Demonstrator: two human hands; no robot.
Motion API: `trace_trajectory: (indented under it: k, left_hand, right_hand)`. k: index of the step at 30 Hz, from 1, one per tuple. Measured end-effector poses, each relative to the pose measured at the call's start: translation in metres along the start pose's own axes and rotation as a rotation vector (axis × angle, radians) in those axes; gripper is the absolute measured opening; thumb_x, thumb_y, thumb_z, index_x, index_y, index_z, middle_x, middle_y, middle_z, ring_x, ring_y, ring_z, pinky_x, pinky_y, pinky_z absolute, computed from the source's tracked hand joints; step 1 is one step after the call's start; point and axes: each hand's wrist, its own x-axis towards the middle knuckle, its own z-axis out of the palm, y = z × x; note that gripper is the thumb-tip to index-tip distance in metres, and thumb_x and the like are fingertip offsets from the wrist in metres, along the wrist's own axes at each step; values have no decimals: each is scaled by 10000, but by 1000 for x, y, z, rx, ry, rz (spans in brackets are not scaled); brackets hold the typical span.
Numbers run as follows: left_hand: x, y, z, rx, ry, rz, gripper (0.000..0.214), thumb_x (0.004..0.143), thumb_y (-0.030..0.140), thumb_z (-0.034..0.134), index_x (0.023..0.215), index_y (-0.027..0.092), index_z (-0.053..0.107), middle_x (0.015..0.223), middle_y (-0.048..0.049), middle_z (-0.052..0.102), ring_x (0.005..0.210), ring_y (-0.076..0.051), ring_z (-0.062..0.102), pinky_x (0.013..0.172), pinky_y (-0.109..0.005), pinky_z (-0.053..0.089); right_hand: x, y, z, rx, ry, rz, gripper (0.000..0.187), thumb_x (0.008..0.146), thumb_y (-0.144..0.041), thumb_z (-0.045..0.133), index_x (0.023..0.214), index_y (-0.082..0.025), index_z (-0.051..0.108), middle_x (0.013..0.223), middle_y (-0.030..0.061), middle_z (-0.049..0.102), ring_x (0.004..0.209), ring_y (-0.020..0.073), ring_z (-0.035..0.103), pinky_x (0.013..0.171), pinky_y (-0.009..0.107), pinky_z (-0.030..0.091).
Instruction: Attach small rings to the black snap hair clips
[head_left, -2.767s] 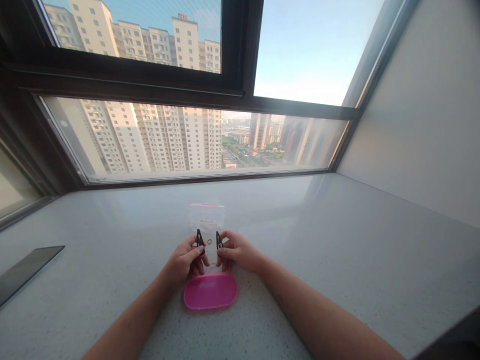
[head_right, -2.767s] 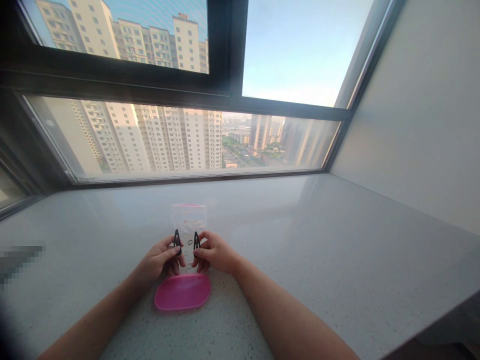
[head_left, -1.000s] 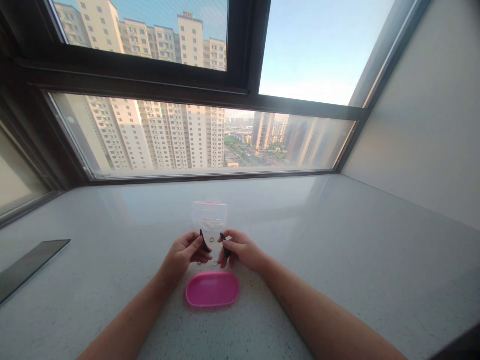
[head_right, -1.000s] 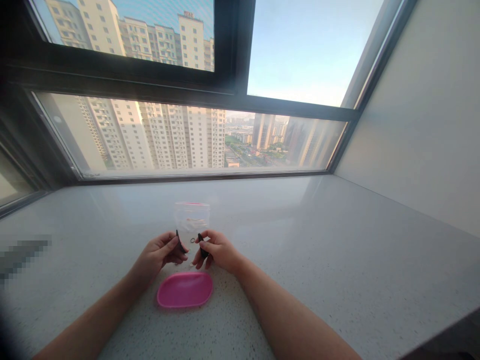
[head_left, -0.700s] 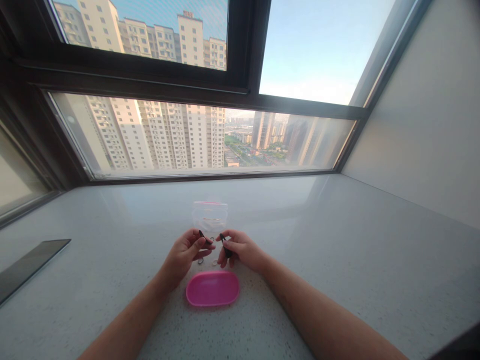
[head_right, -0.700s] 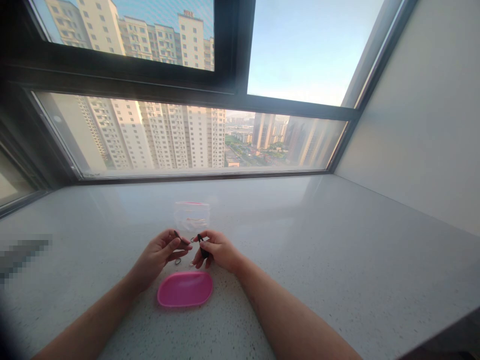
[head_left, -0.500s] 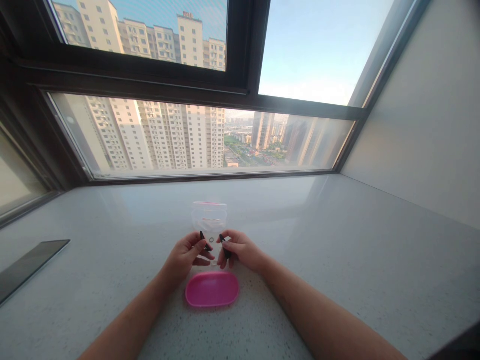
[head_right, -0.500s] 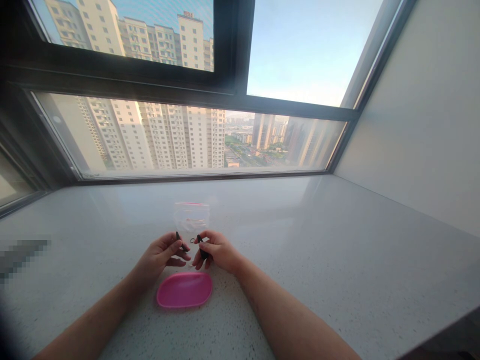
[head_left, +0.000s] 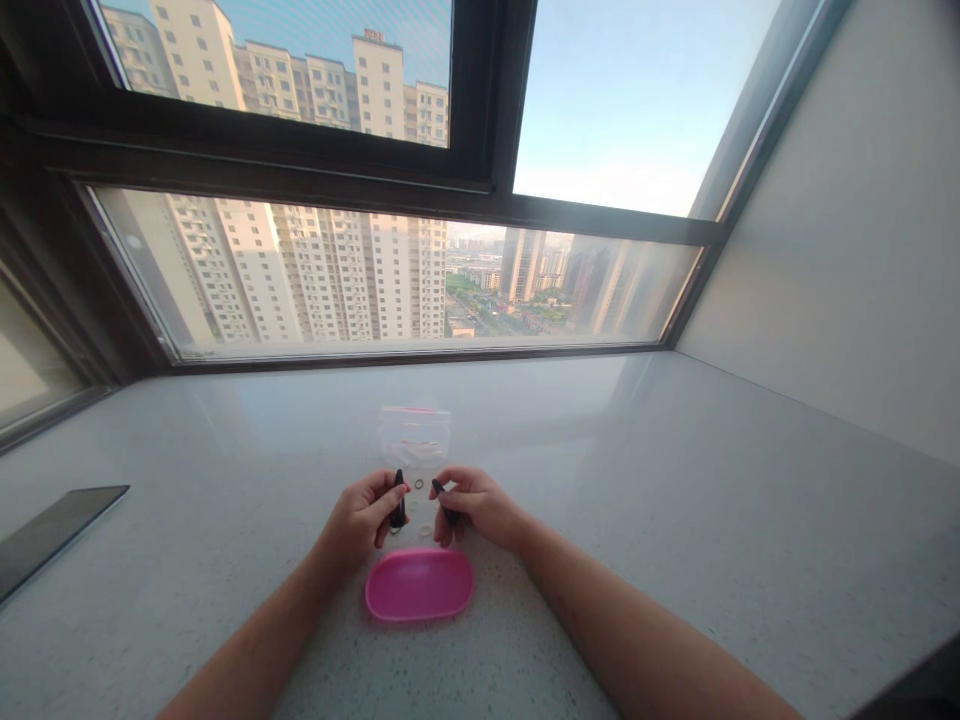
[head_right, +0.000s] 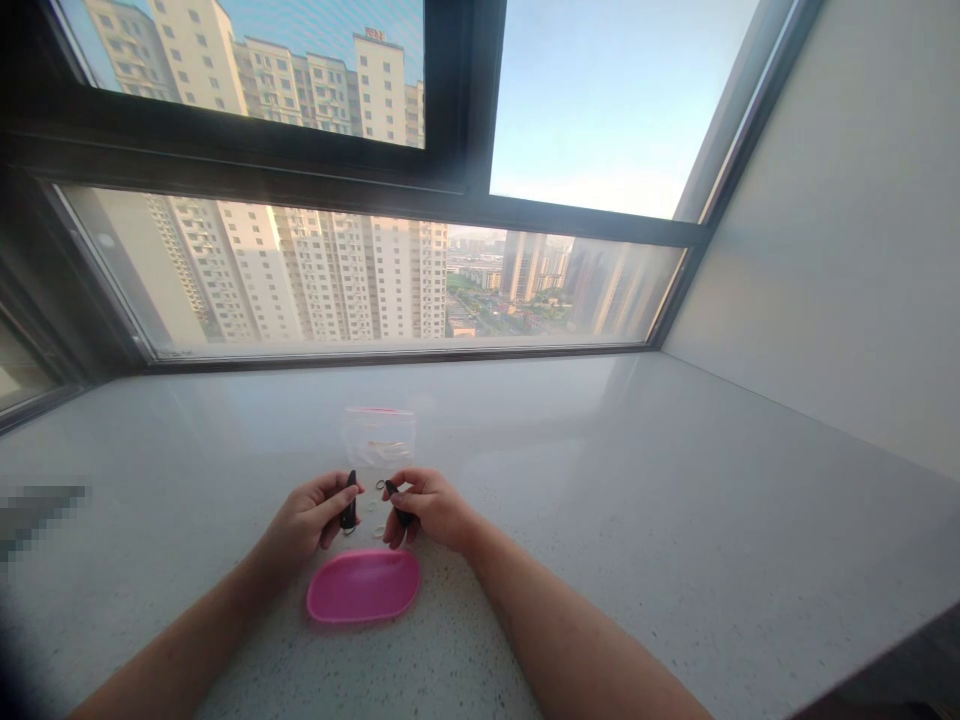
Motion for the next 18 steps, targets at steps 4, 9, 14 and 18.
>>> trace_trajectory:
  k: [4, 9, 14, 18]
  left_hand:
    - [1, 2, 1, -138, 16, -19, 198, 700, 324, 599, 672, 131, 563, 522, 29, 528, 391, -59, 427, 383, -169, 330]
    - [1, 1, 1, -209, 2, -42, 184, 679, 299, 615, 649, 121, 579, 530, 26, 510, 446, -76, 455, 449, -196, 386]
    - [3, -2, -1, -220, 17, -34, 223, 698, 353, 595, 694, 131, 576, 513, 34, 506, 443, -83, 471, 440, -197, 387]
    - [4, -4, -1, -217, 42, -36, 240, 696, 359, 590, 753, 126, 573, 509, 38, 503, 432, -80, 463, 423, -198, 397]
  right_hand:
    - [-1, -2, 1, -4, -6, 24, 279, 721, -364, 557, 882, -140, 513, 537, 23, 630, 428, 136, 572, 391, 179, 332]
    - [-1, -1, 0, 1, -8, 21, 256, 724, -336, 550, 884, -138, 517, 538, 27, 632, 425, 141, 574, 383, 180, 328]
    - [0, 0, -1, 4, -11, 38, 258, 726, -327, 544, 893, -133, 513, 547, 31, 637, 432, 142, 578, 390, 185, 334]
    - [1, 0, -1, 14, -16, 28, 251, 725, -323, 546, 885, -133, 511, 542, 32, 635, 424, 143, 574, 384, 186, 336]
